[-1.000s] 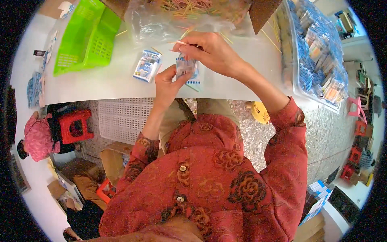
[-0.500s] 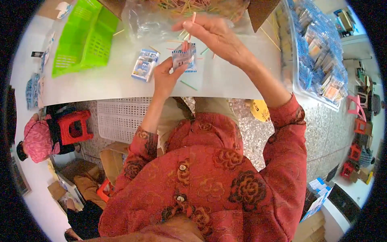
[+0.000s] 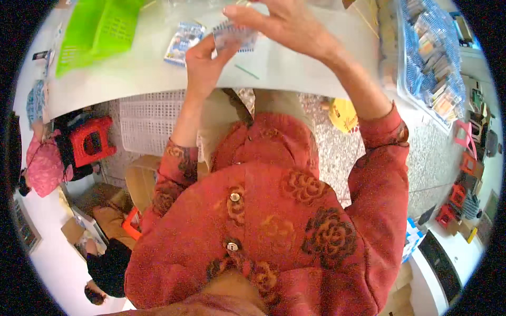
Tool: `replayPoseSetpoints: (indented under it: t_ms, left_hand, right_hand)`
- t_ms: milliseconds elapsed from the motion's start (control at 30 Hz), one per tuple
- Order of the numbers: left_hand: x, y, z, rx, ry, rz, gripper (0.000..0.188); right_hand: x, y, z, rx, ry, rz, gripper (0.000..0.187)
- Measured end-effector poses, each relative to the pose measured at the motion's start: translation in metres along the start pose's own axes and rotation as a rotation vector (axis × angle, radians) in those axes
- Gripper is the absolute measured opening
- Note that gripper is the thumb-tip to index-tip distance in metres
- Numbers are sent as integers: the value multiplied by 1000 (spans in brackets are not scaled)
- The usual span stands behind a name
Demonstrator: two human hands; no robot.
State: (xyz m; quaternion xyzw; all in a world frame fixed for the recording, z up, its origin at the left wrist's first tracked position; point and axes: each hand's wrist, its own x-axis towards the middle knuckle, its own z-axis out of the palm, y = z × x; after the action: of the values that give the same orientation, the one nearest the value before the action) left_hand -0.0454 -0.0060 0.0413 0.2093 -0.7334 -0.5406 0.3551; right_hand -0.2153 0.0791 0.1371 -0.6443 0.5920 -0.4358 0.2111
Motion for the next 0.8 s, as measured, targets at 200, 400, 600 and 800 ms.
replayPoseSetpoints:
  t_ms: [200,400,600,800]
  left_hand:
    - [-3,13,3,-204,-6,-75,12]
    - [-2,36,4,-430,56,-151,15]
    - [-4,32,0,-279,8,-150,14]
    - [-8,29,0,-223,26,-171,17]
  right_hand:
    - [-3,-19,5,-75,-219,-69,42]
    - [-5,-23,1,181,-65,91,40]
    - [-19,0,15,-78,29,105,21]
    - [-28,10,18,65,34,262,20]
